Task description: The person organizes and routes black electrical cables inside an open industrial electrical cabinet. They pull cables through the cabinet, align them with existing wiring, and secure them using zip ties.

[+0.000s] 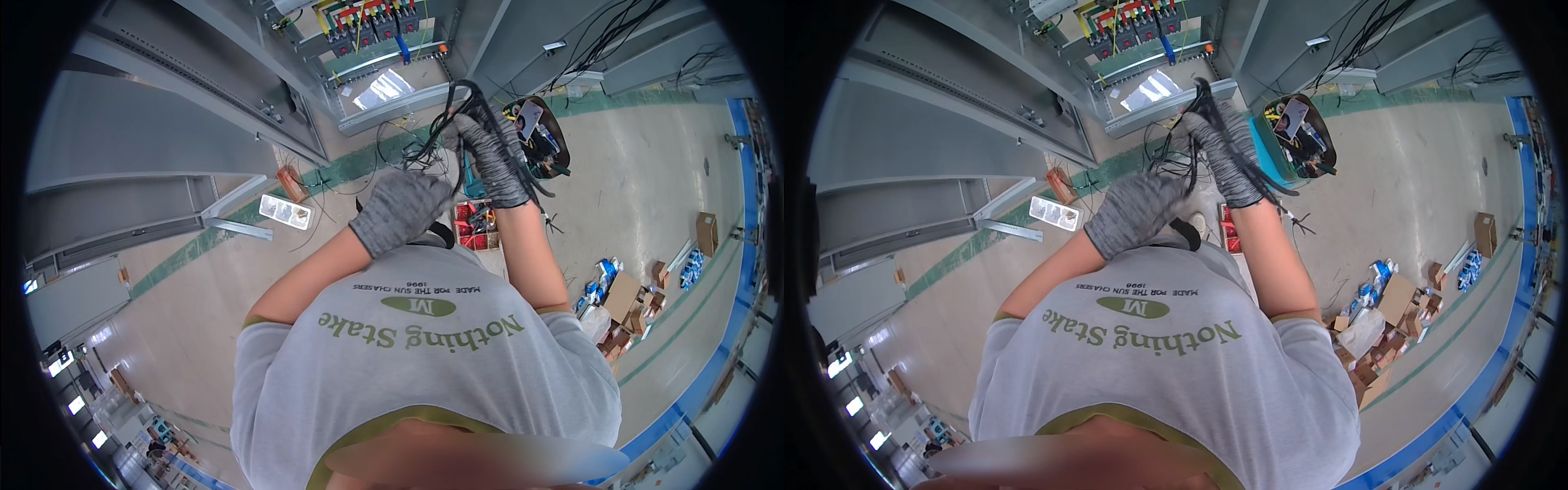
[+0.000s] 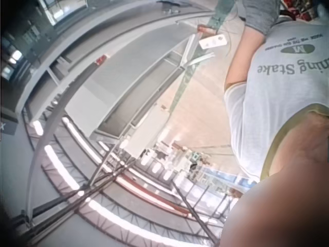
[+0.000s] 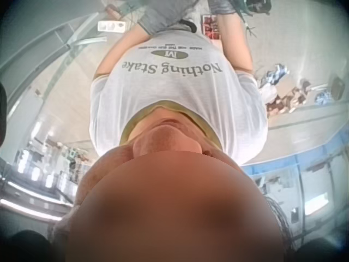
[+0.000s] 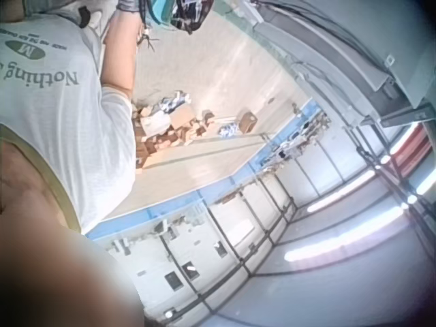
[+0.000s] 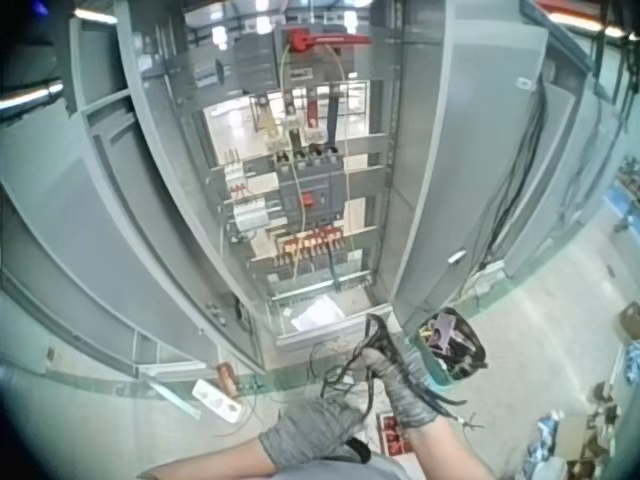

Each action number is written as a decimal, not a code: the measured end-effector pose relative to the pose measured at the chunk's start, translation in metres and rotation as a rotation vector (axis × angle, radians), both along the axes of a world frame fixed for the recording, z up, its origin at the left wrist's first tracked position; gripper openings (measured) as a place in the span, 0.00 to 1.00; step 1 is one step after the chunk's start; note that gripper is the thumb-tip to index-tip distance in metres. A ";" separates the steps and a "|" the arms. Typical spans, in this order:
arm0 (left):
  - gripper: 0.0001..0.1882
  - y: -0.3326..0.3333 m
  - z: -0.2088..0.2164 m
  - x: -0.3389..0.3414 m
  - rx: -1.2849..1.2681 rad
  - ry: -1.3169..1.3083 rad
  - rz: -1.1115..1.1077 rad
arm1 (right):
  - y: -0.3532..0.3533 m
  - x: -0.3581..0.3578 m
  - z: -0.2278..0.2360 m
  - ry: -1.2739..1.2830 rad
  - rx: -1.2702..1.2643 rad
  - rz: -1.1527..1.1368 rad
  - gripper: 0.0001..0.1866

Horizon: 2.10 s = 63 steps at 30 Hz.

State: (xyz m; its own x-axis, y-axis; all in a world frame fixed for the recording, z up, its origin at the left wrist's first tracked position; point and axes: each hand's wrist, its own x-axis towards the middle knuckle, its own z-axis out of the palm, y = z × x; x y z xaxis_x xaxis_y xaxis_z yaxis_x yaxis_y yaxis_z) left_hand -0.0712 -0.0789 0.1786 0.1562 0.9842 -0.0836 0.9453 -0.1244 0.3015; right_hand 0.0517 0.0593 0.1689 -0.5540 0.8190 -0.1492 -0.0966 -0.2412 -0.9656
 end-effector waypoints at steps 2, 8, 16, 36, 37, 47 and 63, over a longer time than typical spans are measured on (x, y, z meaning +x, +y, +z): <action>0.12 -0.014 -0.014 -0.010 -0.045 -0.153 0.009 | 0.004 0.004 0.015 0.051 -0.071 0.021 0.13; 0.08 0.026 -0.001 -0.029 0.452 -0.728 0.353 | 0.003 -0.001 0.034 0.021 -0.061 0.040 0.11; 0.05 0.045 0.003 -0.002 0.277 -1.364 0.406 | 0.006 0.013 0.041 -0.006 0.106 0.095 0.11; 0.09 0.037 -0.006 -0.014 0.474 -0.771 0.299 | -0.020 0.001 -0.002 0.055 0.154 -0.008 0.14; 0.09 0.039 0.008 -0.011 0.441 -0.670 0.273 | -0.020 0.005 0.004 0.079 0.128 -0.012 0.14; 0.09 0.028 0.032 0.007 0.107 -0.154 0.247 | -0.015 0.004 0.016 -0.138 0.015 -0.003 0.15; 0.15 0.011 -0.040 -0.029 -0.050 -1.178 0.348 | 0.002 0.005 0.047 0.022 0.006 -0.010 0.12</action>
